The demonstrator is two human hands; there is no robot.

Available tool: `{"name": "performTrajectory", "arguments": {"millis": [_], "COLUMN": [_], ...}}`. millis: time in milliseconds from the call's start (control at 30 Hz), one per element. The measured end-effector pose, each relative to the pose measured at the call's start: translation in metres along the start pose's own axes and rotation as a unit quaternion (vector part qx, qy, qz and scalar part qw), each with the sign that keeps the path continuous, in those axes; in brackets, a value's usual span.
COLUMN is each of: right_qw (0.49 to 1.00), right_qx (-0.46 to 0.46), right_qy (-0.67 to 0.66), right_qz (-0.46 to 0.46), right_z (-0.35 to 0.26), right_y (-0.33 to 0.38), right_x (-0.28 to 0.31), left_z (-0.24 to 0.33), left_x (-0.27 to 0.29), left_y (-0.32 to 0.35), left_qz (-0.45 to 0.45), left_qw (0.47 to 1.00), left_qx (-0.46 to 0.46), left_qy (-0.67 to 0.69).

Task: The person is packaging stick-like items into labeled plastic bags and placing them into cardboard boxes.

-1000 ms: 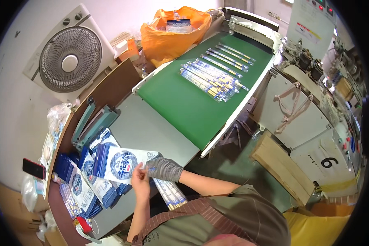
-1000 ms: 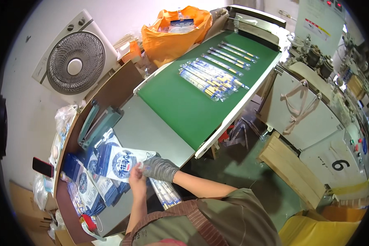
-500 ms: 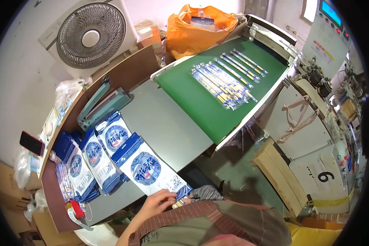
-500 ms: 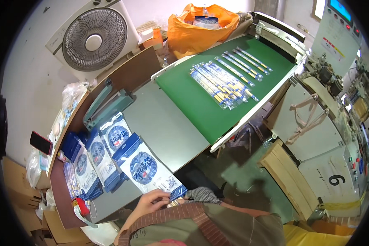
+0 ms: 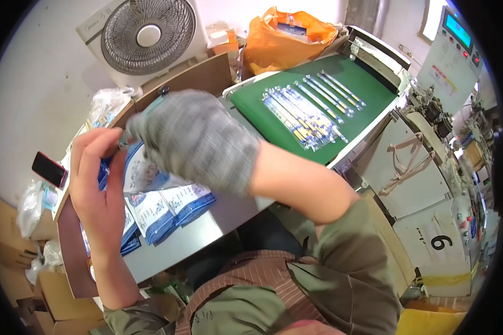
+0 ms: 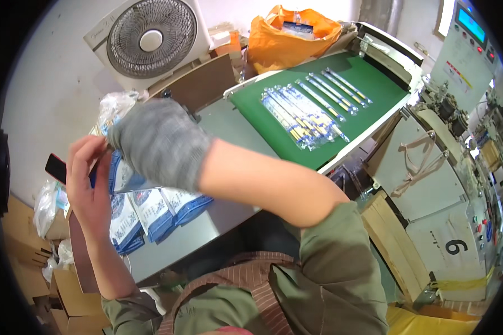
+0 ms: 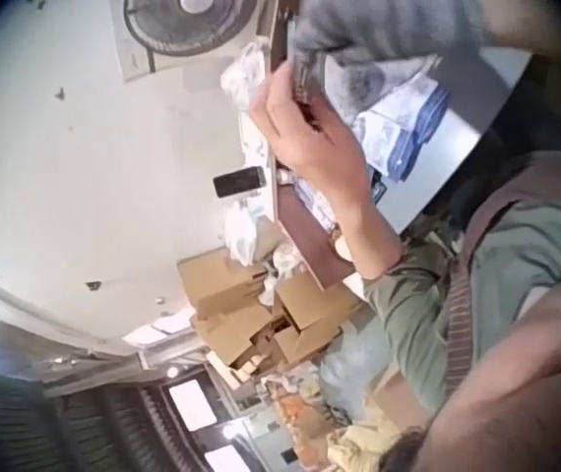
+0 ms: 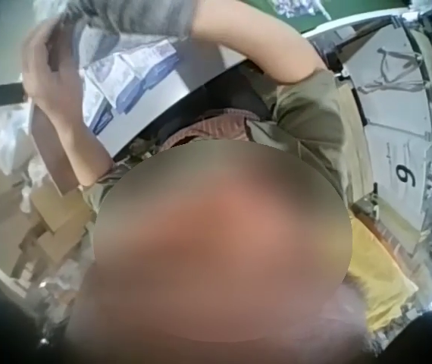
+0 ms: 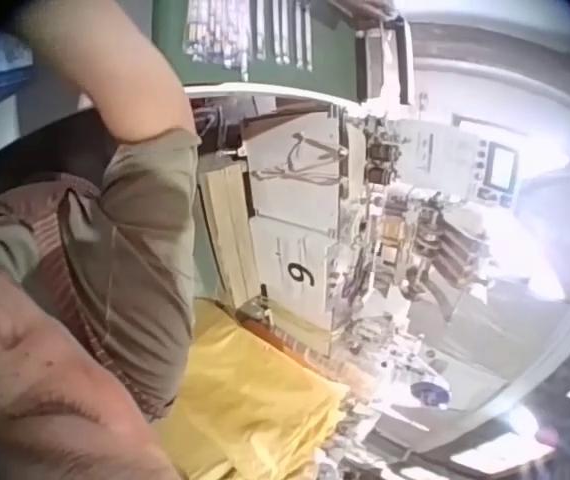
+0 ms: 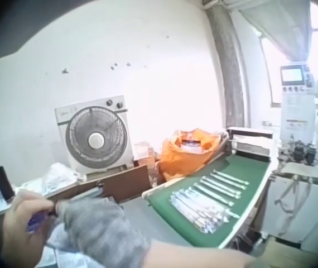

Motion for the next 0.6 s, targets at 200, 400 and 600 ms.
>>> {"name": "performTrajectory", "arguments": {"millis": [200, 400, 600], "right_qw": [0.994, 0.932, 0.981], "right_qx": [-0.065, 0.102, 0.038], "right_qy": [-0.081, -0.074, -0.181], "right_qz": [-0.011, 0.34, 0.052], "right_z": [0.068, 0.034, 0.049], "right_y": [-0.053, -0.047, 0.049], "right_x": [-0.073, -0.009, -0.116], "left_z": [-0.083, -0.049, -0.124], "left_x": [-0.043, 0.018, -0.044], "left_y": [0.027, -0.005, 0.097], "left_qz": [-0.123, 0.132, -0.137], "left_qw": [0.983, 0.963, 0.986], "left_qx": [0.043, -0.072, 0.058], "left_qy": [-0.132, -0.225, -0.072]}}
Point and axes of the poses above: each hand's wrist, its own y-axis away from the middle knuckle, its own x-axis out of the back of the hand, z = x × y, the point moved 7 cm from there along -y, towards the middle knuckle, and after that the axes turned 9 degrees about x, right-handed, at the moved point
